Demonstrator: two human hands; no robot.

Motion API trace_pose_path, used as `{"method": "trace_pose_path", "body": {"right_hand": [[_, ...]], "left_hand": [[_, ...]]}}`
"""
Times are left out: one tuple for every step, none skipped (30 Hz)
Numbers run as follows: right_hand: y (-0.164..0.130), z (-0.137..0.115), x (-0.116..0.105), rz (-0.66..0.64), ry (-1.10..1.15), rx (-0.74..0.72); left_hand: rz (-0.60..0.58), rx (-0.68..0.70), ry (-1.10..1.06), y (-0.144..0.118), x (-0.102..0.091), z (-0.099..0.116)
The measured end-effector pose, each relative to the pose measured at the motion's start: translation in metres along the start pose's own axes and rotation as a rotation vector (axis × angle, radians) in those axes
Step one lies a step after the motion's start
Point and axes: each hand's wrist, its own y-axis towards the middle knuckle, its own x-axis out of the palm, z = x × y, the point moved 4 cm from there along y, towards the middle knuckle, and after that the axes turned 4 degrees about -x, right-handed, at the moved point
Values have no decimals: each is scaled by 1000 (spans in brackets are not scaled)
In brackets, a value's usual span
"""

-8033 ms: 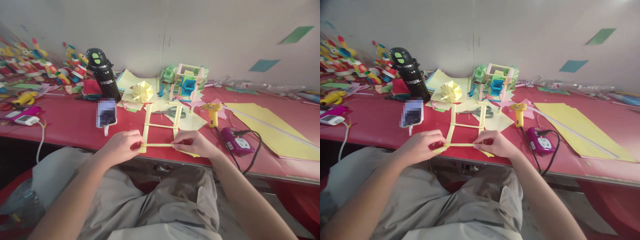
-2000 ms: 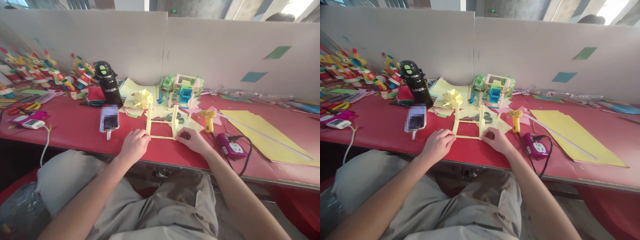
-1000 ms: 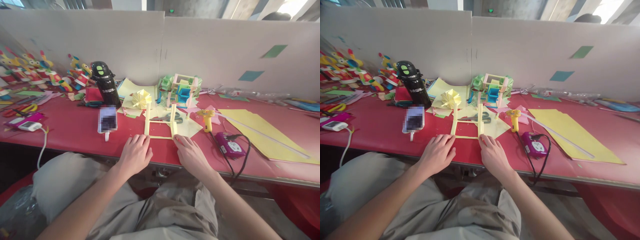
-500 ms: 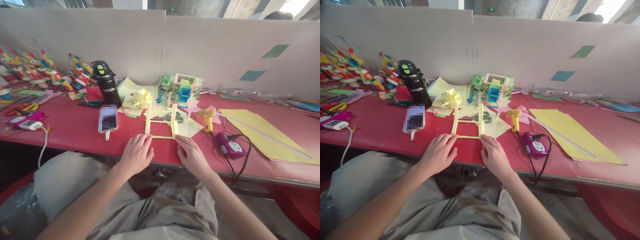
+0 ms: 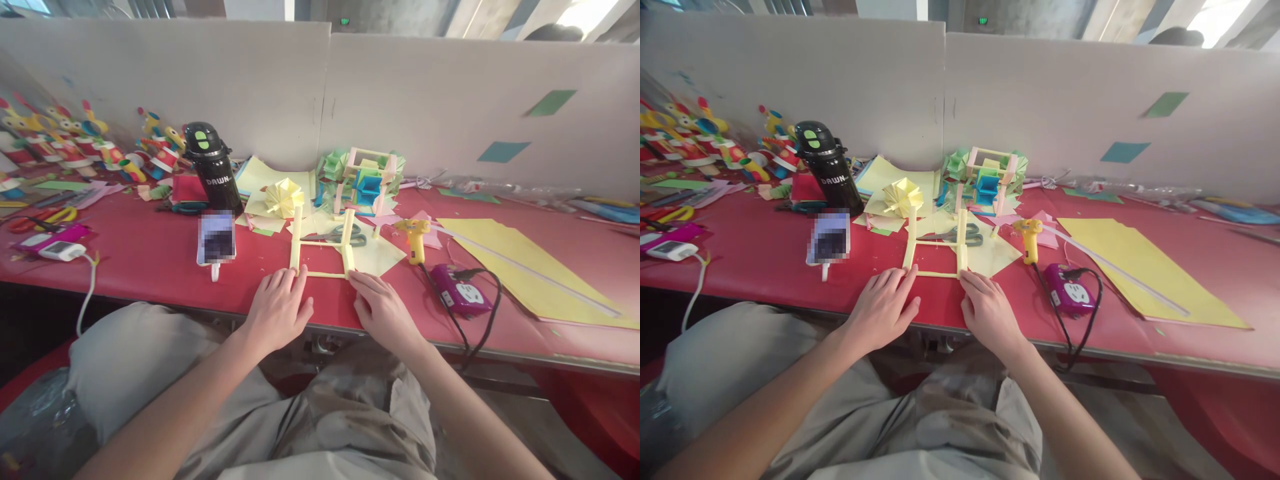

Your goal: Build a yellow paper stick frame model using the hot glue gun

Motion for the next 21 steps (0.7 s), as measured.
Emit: {"method": "trace_pose_path", "body": {"right_hand": [[0, 0, 0, -2, 12, -2], [1, 1, -1, -7, 24, -4], [2, 1, -1, -16, 33, -5], [2, 2, -2, -26, 38, -8], [3, 2, -2, -35, 38, -15], [3, 3, -2, -42, 36, -24], [3, 3, -3, -44, 33, -34], [4, 4, -3, -44, 29, -43], [4, 5, -3, -42, 24, -50], [5, 5, -3, -39, 20, -54], [5, 5, -2, -38, 15, -52], [5, 6, -2, -38, 9, -49], [5, 6, -2, -39, 1, -46], [6, 5, -1, -42, -6, -43], [6, 5, -1, -47, -12, -43], [6, 5, -1, -54, -17, -45], [6, 4, -2, -60, -19, -45], [7, 4, -2, -67, -21, -43], [7, 3, -2, -73, -23, -39], [7, 3, -3, -79, -29, -34], [7, 3, -3, -84, -40, -28]], "left_hand": [[0, 0, -3, 0, 0, 0], [-1, 2, -9, 1, 1, -1], [-1, 4, -15, 1, 1, -1], [0, 7, -20, 1, 1, -1], [2, 9, -23, 1, 1, -1], [5, 10, -25, 1, 1, -1], [8, 11, -27, 1, 1, -1], [10, 11, -28, 1, 1, -1], [11, 10, -30, 1, 1, -1], [12, 9, -30, 1, 1, -1], [13, 10, -30, 0, 1, -1], [12, 10, -29, 0, 1, -1], [11, 10, -27, 1, 0, 0], [10, 11, -26, 1, 0, 0], [8, 13, -26, 1, 0, 0], [6, 14, -26, 1, 0, 0], [4, 16, -27, 1, 0, 0], [1, 18, -26, 1, 0, 0], [1, 19, -26, 1, -1, 0], [2, 20, -25, 1, -1, 0], [4, 21, -26, 1, -1, 0]]}}
